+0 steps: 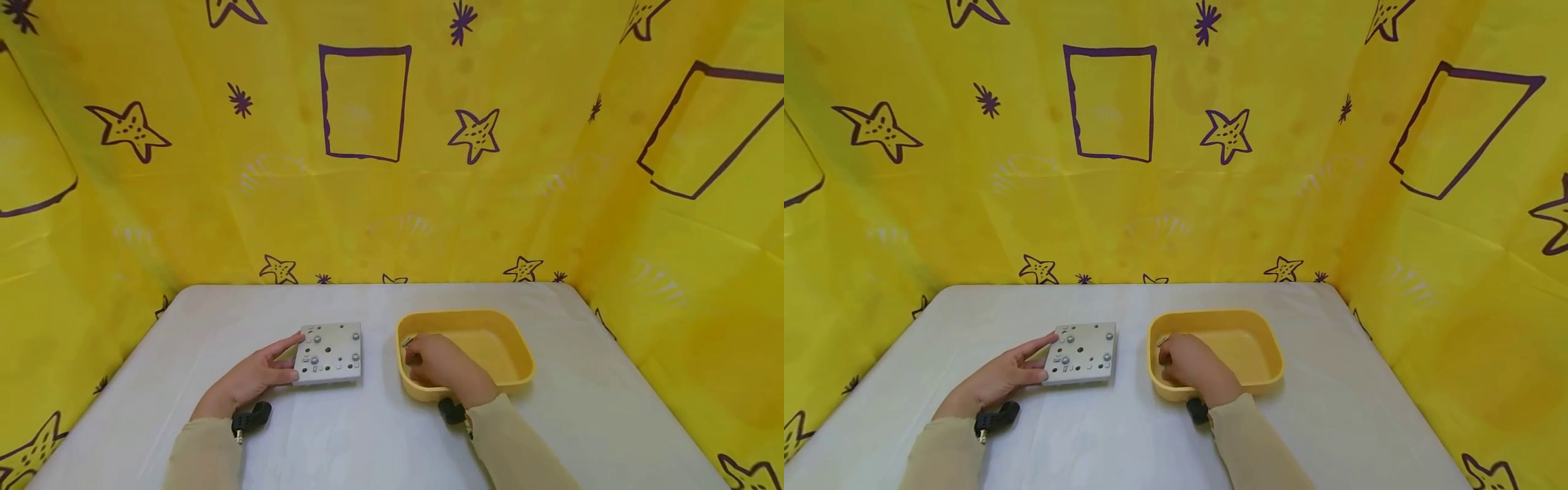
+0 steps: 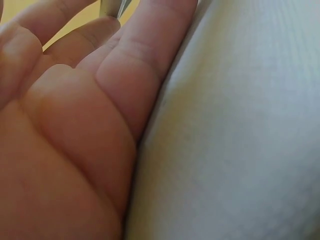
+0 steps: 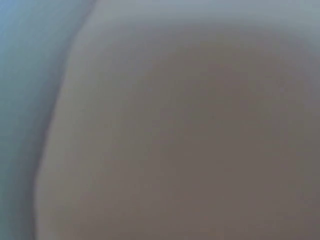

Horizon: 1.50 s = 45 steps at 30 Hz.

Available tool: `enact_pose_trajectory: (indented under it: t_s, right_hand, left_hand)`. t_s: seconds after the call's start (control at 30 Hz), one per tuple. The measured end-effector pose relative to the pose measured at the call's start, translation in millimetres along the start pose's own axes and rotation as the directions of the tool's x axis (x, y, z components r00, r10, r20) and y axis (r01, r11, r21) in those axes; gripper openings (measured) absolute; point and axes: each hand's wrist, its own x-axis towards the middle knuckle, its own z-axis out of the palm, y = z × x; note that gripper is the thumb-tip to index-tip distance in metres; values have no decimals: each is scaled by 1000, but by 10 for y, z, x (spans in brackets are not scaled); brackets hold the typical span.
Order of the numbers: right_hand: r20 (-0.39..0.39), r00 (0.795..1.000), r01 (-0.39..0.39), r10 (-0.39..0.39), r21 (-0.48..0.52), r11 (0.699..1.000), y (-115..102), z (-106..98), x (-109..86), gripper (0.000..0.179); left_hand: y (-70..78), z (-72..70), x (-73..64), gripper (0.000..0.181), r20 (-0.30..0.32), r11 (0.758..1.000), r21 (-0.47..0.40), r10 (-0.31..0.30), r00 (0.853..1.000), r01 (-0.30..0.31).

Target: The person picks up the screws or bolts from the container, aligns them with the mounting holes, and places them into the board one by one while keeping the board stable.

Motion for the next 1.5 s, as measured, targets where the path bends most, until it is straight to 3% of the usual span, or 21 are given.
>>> enact_pose_trajectory:
  t_s: [0.33, 0.47, 0.57, 0.67, 0.77, 0.87, 1.0, 1.1, 1.2, 1.3, 1.37, 1.5]
  right_hand:
    - [-56, 996, 60, -63, -58, 996, 15, -39, -49, 6]
    - [-78, 995, -58, 60, 30, 998, -3, -125, -134, 12]
    - [-110, 976, -166, 190, 193, 967, -12, -235, -179, 26]
    - [-149, 942, -222, 300, 393, 893, -9, -344, -183, 34]
    - [-159, 908, -233, 388, 580, 781, -14, -412, -157, 36]
    - [-152, 892, -193, 425, 722, 664, -68, -443, -107, 33]
    - [-132, 904, -101, 406, 858, 503, -242, -425, 2, 27]
    - [-104, 921, -72, 376, 903, 425, -423, -368, 96, 21]
    - [-74, 932, -86, 355, 905, 416, -603, -291, 174, 18]
    - [-48, 934, -117, 354, 896, 429, -750, -198, 240, 16]
    - [-38, 935, -133, 353, 884, 449, -819, -129, 284, 15]
    - [-41, 941, -152, 337, 836, 527, -939, -34, 347, 16]
  left_hand:
    - [-12, 30, 10, 85, -1, 999, -45, 2, 1000, -2]
    - [-49, 44, 7, 86, 10, 998, -67, -9, 1000, 10]
    - [-55, 44, 7, 87, 4, 998, -64, -14, 1000, 14]
    - [-48, 39, 9, 86, -9, 999, -50, -13, 1000, 12]
    - [-39, 32, 10, 87, -10, 999, -42, -9, 1000, 9]
    - [-39, 23, 13, 87, -6, 999, -44, -11, 1000, 11]
    - [-34, 16, 8, 86, -7, 999, -40, -13, 1000, 13]
    - [-23, 17, 2, 86, -13, 999, -32, -13, 1000, 13]
    - [-16, 20, -3, 85, -17, 1000, -22, -11, 1000, 11]
    - [-17, 22, -2, 84, -25, 1000, -20, -14, 1000, 14]
    - [-15, 21, -3, 83, -18, 1000, -20, -7, 1000, 7]
    - [-5, 28, -11, 83, -11, 1000, -23, 2, 1000, -2]
